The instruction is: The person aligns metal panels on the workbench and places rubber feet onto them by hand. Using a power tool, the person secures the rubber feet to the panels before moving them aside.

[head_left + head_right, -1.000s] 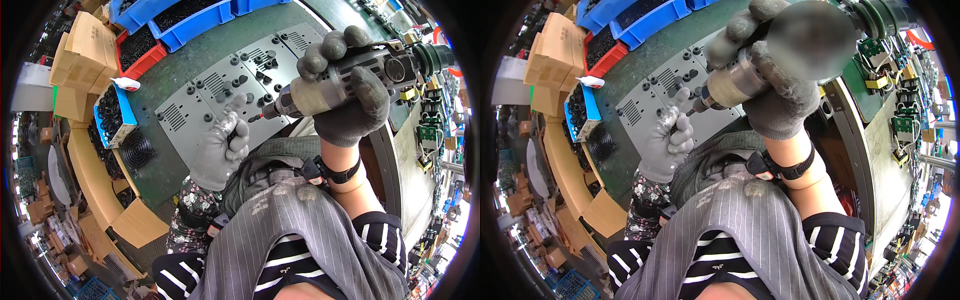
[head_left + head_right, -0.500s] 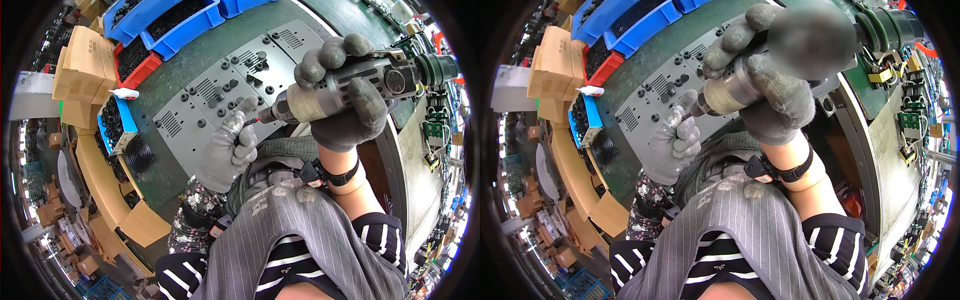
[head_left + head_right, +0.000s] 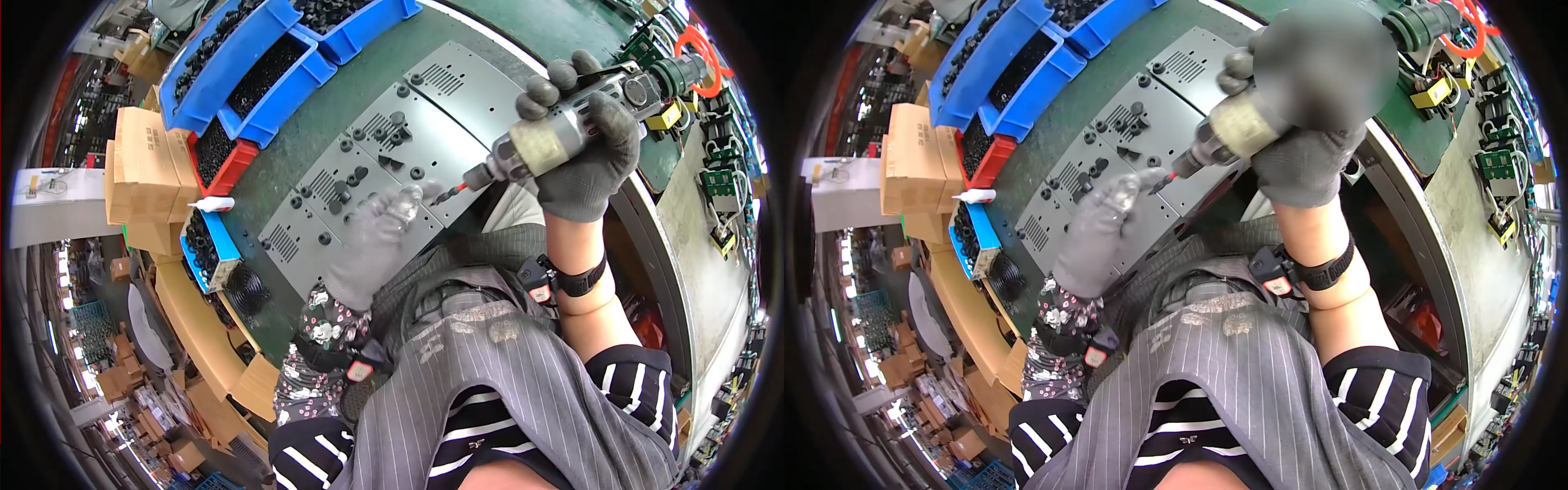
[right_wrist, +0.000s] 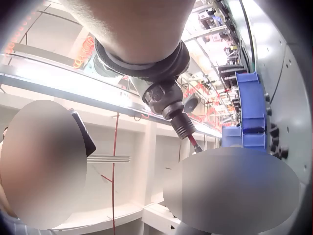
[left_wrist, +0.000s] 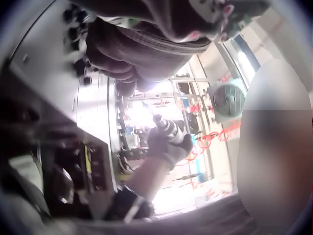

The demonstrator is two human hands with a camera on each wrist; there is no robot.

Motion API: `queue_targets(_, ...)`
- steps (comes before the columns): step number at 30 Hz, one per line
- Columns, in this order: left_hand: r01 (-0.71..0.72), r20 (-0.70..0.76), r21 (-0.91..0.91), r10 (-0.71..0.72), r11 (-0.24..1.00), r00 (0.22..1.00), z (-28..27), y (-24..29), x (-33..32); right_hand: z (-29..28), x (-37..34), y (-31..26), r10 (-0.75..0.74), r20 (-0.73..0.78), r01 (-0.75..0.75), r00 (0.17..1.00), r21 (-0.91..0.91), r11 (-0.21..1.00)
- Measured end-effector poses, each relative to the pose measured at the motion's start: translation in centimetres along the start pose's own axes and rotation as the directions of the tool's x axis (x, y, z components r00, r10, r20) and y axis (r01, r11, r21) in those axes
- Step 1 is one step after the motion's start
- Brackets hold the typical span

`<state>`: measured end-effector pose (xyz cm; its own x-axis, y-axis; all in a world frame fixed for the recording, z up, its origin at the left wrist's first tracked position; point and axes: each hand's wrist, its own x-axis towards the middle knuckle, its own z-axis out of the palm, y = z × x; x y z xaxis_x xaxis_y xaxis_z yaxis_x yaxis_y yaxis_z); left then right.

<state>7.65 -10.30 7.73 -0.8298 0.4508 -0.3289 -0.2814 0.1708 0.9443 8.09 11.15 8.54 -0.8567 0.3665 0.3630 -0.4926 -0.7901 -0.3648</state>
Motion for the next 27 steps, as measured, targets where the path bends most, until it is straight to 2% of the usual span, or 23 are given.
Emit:
queue_targets(1,-0.003,0.003,0.009,0.003,1.000,1.000,-0.5,0.0,1.1,-0.5,0.3,-0.4,-0.038,-0.020,0.037,0.999,-0.035,0.999)
queue_targets(2,-0.161,-0.090,0.361,0.206,0.919,0.974,-1.4,-0.3,2.4,-1.2,0.7,-0.7,-0.041,0.016,0.041,0.999,-0.008,0.999)
queue_targets(3,-0.247,-0.102,0.674,0.419,0.696,0.902,-2.2,-0.3,3.5,-1.7,0.9,-1.0,-0.042,0.051,0.041,0.998,0.019,0.999)
queue_targets(4,-0.250,-0.099,0.677,0.422,0.692,0.901,-2.8,0.1,4.8,-1.9,1.0,-1.1,-0.048,0.052,0.047,0.998,0.023,0.999)
queue_targets(6,-0.156,-0.059,0.893,0.453,0.423,0.889,-3.9,1.3,7.4,-2.0,1.2,-1.4,-0.045,0.050,0.045,0.998,0.005,0.999)
queue_targets(7,-0.161,-0.054,0.895,0.459,0.416,0.887,-4.0,2.0,8.4,-1.9,1.3,-1.4,-0.053,0.054,0.053,0.997,0.008,0.999)
queue_targets(9,-0.097,0.023,0.956,0.258,0.276,0.966,-4.0,3.4,10.0,-1.8,1.2,-1.5,-0.047,0.000,0.047,0.999,-0.041,0.998)
queue_targets(10,-0.102,0.052,0.967,0.213,0.235,0.976,-3.9,3.9,10.7,-1.8,1.2,-1.5,-0.053,-0.021,0.052,0.998,-0.070,0.996)
queue_targets(13,-0.100,0.056,0.954,0.160,0.283,0.985,-4.0,3.8,12.4,-2.4,1.5,-1.8,-0.053,0.004,0.053,0.999,-0.088,0.995)
queue_targets(14,-0.072,0.021,0.924,0.137,0.376,0.990,-4.2,3.6,13.1,-2.3,1.6,-1.9,-0.043,-0.018,0.042,0.999,-0.087,0.995)
queue_targets(19,0.014,-0.090,0.962,0.271,0.272,0.958,-4.9,3.6,15.4,-2.8,2.8,-2.0,-0.031,-0.043,0.027,0.999,-0.090,0.996)
queue_targets(21,0.104,-0.187,0.839,0.104,0.535,0.977,-5.0,4.1,15.2,-2.8,3.5,-2.0,-0.034,-0.049,0.029,0.998,-0.104,0.994)
queue_targets(22,0.058,-0.155,0.808,0.117,0.586,0.981,-5.2,3.7,15.2,-3.0,4.0,-2.1,-0.043,-0.027,0.040,0.999,-0.125,0.991)
queue_targets(23,0.059,-0.154,0.808,0.113,0.586,0.982,-5.1,3.5,15.1,-3.2,4.5,-2.2,-0.051,-0.007,0.050,0.999,-0.146,0.988)
queue_targets(25,-0.019,-0.048,0.944,0.196,0.329,0.979,-4.5,3.7,14.7,-2.9,5.6,-2.1,-0.075,-0.053,0.063,0.996,-0.204,0.977)
queue_targets(27,-0.004,-0.066,0.937,0.190,0.349,0.980,-4.0,4.1,15.2,-4.1,7.1,-2.2,-0.062,-0.016,0.058,0.998,-0.198,0.978)
